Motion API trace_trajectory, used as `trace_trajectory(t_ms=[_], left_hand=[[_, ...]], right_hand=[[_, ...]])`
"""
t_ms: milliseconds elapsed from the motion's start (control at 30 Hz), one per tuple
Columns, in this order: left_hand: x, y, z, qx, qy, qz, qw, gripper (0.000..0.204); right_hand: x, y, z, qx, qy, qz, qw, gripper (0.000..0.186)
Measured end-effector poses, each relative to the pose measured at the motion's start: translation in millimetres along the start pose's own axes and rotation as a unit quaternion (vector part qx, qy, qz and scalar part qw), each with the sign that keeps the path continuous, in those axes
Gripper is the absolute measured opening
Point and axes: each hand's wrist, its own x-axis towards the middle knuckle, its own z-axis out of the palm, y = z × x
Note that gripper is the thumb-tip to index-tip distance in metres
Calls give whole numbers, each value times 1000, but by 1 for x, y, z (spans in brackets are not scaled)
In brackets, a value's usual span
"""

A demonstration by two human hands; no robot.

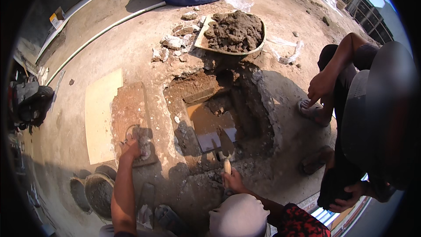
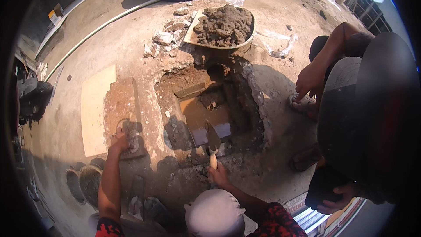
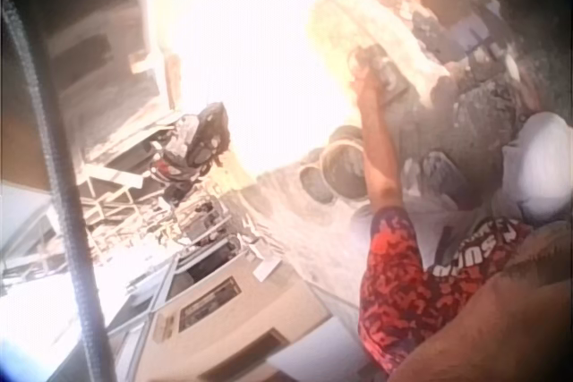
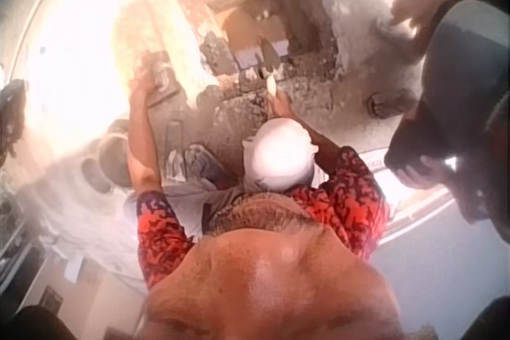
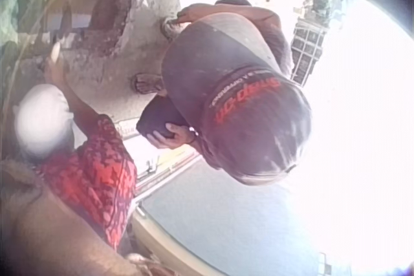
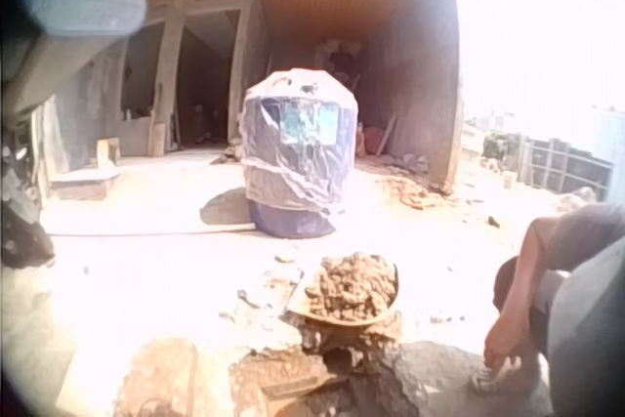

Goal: The person uses a trowel to apply mortar around a pipe inside a hole in the ground, smoothing the material along the edges of the opening.

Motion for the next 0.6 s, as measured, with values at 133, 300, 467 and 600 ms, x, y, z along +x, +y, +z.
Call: trace_trajectory(t_ms=[133,300,467,600], left_hand=[[7,-8,11,-7,17,14,1000,119],[11,-2,12,-25,-23,1,999,113],[11,-16,20,-34,3,5,999,106],[15,-8,14,-26,-12,-5,1000,101]], right_hand=[[10,2,5,15,9,-19,1000,17],[32,-7,14,86,11,-39,995,18],[56,-53,31,26,-22,-53,998,18],[91,-91,30,67,38,-135,988,18]])
